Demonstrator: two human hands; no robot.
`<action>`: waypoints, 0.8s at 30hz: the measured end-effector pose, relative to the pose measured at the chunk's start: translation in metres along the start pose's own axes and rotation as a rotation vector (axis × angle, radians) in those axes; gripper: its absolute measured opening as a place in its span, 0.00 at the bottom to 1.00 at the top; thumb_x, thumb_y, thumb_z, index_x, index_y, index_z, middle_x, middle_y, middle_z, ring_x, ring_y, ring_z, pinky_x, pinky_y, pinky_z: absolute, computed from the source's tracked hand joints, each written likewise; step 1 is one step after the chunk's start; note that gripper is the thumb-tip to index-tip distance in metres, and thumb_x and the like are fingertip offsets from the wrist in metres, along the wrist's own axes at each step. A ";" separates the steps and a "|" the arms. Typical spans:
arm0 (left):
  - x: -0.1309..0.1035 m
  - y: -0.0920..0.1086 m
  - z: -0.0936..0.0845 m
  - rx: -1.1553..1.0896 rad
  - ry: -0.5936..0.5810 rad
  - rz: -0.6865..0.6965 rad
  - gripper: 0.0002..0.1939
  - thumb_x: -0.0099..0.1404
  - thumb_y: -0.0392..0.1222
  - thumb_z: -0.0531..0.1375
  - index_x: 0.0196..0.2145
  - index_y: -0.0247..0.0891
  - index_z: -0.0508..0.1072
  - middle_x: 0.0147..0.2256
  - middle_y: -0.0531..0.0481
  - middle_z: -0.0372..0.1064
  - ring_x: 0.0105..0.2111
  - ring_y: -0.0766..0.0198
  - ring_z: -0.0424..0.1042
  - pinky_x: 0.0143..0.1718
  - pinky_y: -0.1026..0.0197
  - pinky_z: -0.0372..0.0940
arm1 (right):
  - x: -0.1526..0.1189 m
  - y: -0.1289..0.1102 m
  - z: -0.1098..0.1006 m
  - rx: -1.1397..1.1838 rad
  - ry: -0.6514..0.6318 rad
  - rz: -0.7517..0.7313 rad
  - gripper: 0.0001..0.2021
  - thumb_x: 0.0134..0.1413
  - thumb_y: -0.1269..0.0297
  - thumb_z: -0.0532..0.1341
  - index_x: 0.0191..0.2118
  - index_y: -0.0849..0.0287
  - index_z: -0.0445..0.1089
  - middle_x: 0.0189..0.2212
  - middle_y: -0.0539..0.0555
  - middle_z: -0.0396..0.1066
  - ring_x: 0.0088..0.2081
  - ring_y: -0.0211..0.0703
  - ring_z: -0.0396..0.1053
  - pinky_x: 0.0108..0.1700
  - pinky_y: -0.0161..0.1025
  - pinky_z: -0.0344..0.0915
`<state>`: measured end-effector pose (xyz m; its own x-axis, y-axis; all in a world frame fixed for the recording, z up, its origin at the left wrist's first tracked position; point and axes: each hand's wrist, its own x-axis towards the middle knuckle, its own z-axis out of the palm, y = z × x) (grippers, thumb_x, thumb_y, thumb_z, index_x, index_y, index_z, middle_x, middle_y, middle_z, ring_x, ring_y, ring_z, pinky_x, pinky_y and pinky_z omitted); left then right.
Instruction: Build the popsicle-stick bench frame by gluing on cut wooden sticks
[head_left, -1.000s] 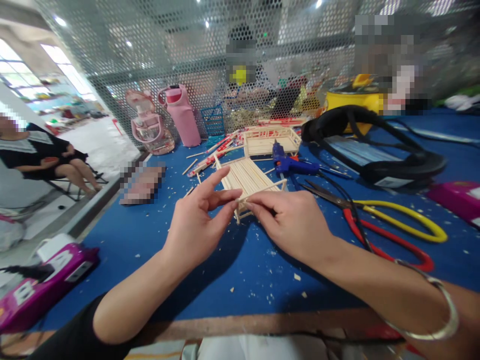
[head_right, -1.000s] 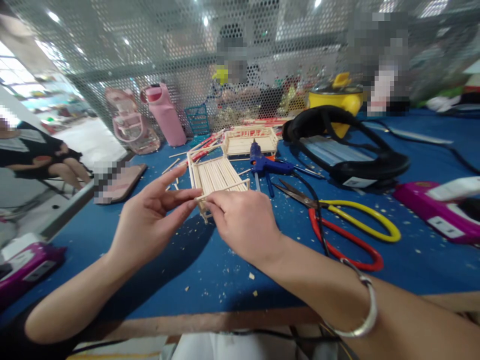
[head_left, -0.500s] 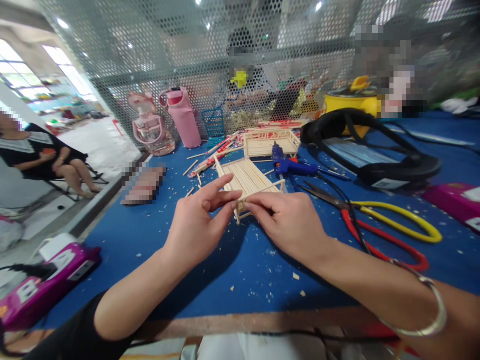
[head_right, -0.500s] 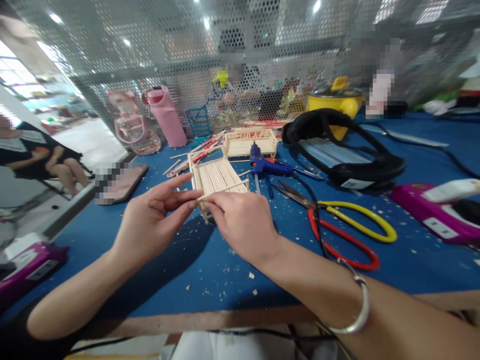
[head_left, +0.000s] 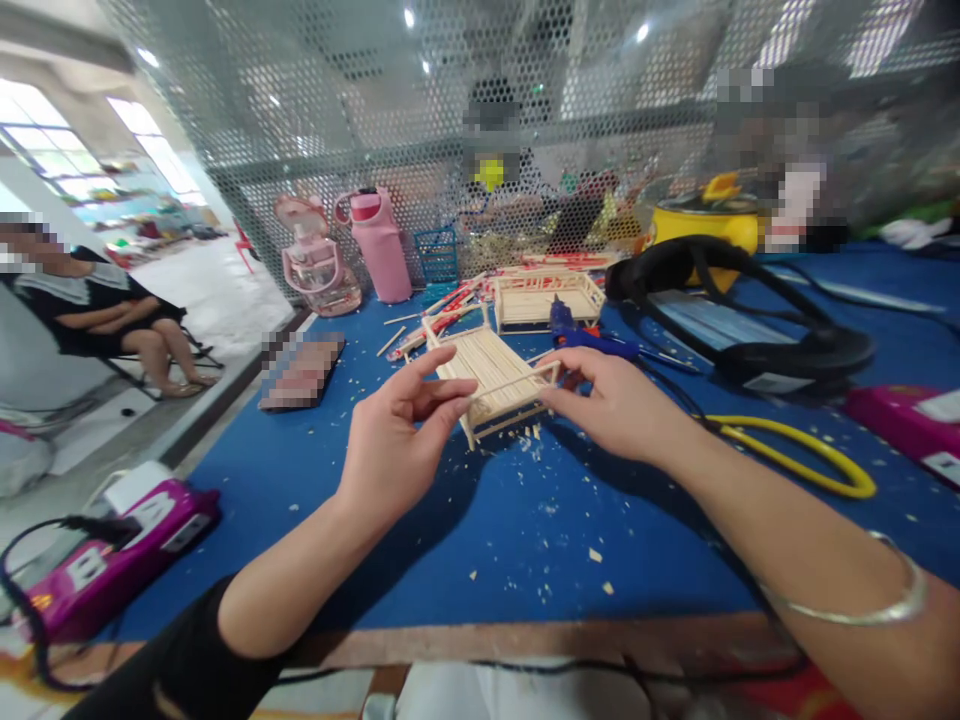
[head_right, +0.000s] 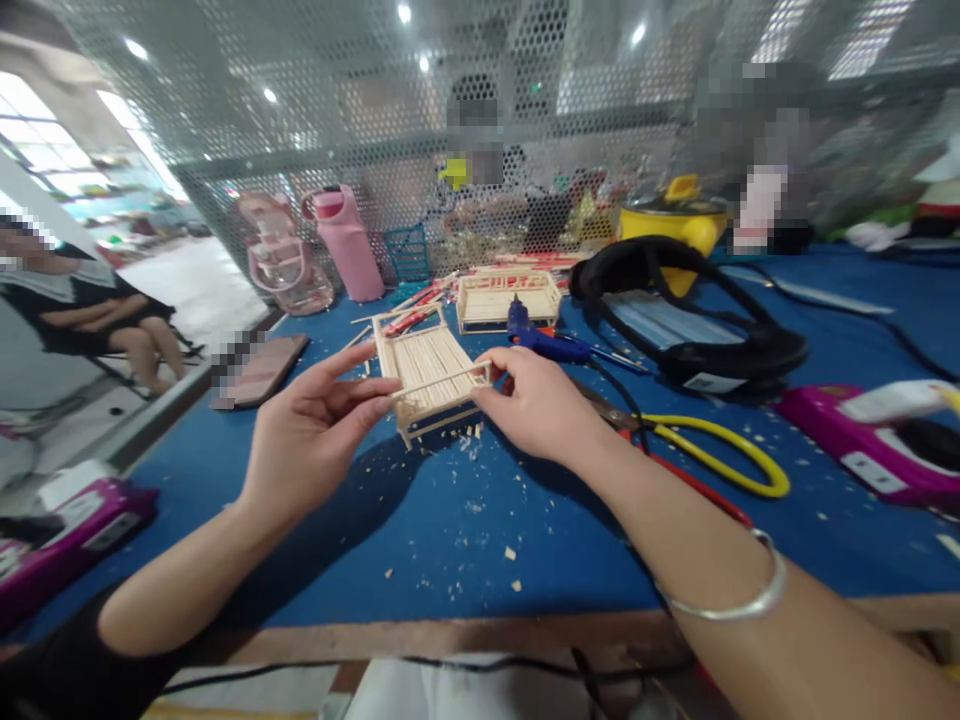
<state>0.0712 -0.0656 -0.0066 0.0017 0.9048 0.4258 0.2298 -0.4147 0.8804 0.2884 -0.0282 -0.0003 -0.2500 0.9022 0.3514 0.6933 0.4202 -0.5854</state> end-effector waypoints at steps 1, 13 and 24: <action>-0.001 0.000 -0.001 -0.009 0.018 -0.009 0.23 0.59 0.37 0.64 0.53 0.37 0.68 0.38 0.47 0.78 0.41 0.61 0.77 0.44 0.61 0.72 | 0.002 0.000 0.002 0.038 0.011 -0.002 0.06 0.51 0.64 0.60 0.34 0.58 0.73 0.34 0.54 0.73 0.32 0.41 0.69 0.35 0.40 0.65; -0.061 -0.005 -0.021 0.316 -0.061 -0.153 0.27 0.60 0.39 0.61 0.57 0.40 0.65 0.38 0.49 0.79 0.41 0.59 0.77 0.49 0.54 0.69 | 0.017 -0.074 -0.019 -0.338 -0.143 -0.547 0.10 0.58 0.68 0.56 0.36 0.59 0.76 0.36 0.54 0.71 0.37 0.40 0.67 0.37 0.37 0.59; -0.066 0.000 -0.026 0.443 -0.262 -0.094 0.26 0.59 0.33 0.59 0.56 0.41 0.66 0.47 0.48 0.75 0.48 0.58 0.72 0.52 0.52 0.64 | -0.020 -0.130 -0.002 -0.664 -0.195 -0.414 0.11 0.56 0.75 0.55 0.33 0.63 0.75 0.38 0.60 0.71 0.36 0.49 0.70 0.32 0.41 0.60</action>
<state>0.0462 -0.1277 -0.0293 0.1915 0.9535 0.2328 0.6306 -0.3013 0.7153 0.2049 -0.1012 0.0698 -0.6458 0.7122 0.2751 0.7600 0.6342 0.1423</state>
